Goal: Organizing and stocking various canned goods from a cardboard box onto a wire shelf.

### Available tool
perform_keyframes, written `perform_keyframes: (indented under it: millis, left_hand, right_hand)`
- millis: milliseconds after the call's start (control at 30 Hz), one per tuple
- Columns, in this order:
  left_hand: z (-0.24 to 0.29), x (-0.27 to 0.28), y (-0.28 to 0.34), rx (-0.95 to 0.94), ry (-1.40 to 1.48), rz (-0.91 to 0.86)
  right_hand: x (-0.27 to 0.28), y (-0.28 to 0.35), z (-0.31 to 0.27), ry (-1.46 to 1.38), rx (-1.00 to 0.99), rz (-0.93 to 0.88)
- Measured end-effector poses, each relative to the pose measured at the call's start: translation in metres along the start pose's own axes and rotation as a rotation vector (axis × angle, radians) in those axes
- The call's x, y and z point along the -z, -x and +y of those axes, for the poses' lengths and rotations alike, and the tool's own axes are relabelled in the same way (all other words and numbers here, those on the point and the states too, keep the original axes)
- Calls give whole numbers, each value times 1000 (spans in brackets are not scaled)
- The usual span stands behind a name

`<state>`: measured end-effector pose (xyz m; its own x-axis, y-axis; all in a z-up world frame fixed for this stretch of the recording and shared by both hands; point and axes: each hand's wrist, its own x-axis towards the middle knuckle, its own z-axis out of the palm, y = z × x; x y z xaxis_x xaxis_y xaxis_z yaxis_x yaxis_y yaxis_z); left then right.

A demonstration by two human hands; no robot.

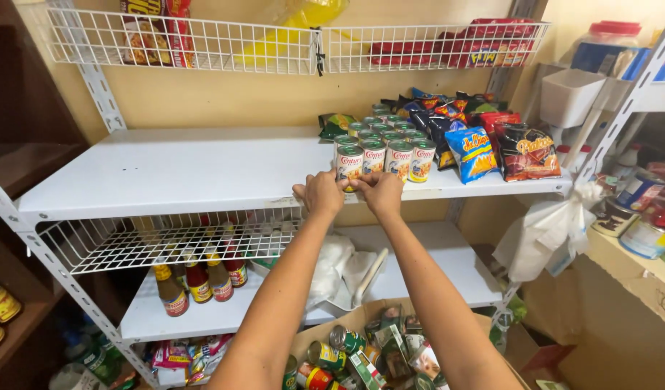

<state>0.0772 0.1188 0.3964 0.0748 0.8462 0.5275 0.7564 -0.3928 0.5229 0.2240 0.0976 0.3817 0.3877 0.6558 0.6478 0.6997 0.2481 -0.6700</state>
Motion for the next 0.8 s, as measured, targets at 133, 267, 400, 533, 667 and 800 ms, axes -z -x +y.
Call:
perform_keyframes:
  millis: [133, 267, 400, 533, 667, 800]
  left_hand:
    - [-5, -15, -10, -8, 27, 63]
    - [-5, -19, -17, 35, 23, 27]
    - [2, -6, -16, 79, 11, -6]
    - [5, -5, -17, 107, 28, -21]
    - [6, -5, -18, 98, 20, -6]
    - [9, 0, -17, 140, 37, -24]
  right_hand:
    - [2, -3, -11, 82, -39, -17]
    - [1, -7, -16, 171, -131, -34]
    - [-1, -5, -20, 222, -165, -45]
    - [-4, -2, -23, 230, -175, -45]
    - [-5, 2, -32, 249, -204, -18]
    - [-9, 5, -32, 284, -210, 24]
